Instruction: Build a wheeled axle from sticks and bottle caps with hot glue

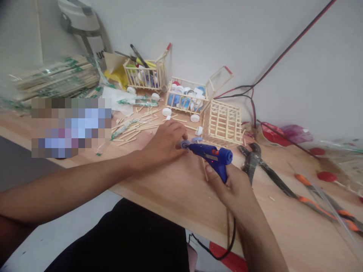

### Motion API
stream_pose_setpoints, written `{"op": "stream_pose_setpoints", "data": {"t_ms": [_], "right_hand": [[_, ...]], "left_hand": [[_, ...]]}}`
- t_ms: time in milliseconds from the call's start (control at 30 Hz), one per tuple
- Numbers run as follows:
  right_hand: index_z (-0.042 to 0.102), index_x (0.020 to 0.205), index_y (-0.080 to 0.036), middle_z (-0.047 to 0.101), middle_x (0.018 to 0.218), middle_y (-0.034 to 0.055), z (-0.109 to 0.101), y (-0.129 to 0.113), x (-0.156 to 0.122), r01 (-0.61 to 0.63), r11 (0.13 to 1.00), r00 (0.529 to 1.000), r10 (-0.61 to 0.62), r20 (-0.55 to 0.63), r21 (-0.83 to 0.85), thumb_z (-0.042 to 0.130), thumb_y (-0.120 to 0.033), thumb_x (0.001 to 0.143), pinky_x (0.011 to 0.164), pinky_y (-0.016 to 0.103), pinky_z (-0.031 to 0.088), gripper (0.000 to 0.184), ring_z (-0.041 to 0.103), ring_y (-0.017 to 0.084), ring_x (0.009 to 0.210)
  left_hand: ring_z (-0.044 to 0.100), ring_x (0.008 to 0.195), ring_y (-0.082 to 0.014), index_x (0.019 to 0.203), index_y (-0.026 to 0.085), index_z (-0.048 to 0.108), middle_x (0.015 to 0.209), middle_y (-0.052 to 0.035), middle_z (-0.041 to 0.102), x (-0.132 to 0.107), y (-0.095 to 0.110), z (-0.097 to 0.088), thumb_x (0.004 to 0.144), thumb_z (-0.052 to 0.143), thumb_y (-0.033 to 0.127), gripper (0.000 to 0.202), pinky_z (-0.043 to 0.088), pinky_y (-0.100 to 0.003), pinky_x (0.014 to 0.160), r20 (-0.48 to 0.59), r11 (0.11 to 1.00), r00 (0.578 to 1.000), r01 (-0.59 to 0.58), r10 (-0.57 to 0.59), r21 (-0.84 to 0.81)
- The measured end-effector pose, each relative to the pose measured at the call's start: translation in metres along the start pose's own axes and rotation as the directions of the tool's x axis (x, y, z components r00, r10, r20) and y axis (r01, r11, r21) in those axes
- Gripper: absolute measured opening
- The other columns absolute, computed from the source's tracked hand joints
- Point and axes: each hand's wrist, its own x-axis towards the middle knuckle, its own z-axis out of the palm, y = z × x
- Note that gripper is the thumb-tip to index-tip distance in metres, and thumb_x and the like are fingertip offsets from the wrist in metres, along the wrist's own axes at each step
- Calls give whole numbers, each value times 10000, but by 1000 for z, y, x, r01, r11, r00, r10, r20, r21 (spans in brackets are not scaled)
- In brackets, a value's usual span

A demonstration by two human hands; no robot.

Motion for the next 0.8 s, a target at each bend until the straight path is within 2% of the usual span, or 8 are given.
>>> {"op": "stream_pose_setpoints", "data": {"t_ms": [267,567,800], "right_hand": [[533,684,-201,528,551,6,0,2,0,-21,1000,999,21,25,0,475,-597,849,440,258,368,432,498,162,504],[507,657,-207,522,549,2,-1,-1,0,6,1000,1000,-6,-17,-13,480,-573,856,442,252,370,417,502,159,508],[503,648,-206,515,541,0,0,-1,-1,0,1000,1000,0,19,-1,480,-573,856,434,250,363,423,488,151,493]], "left_hand": [[504,1016,-252,861,167,606,1004,-75,620,0,-1,1,800,580,255,110,414,-391,886,-4,1000,1000,-7,7,3],[503,1020,-253,858,166,605,1013,-76,624,0,-2,2,795,584,257,113,411,-392,884,-10,1000,1000,-9,9,3],[504,1022,-253,856,169,605,1014,-75,626,0,-1,1,800,582,258,108,413,-387,874,-15,1000,1000,-8,8,8]]}}
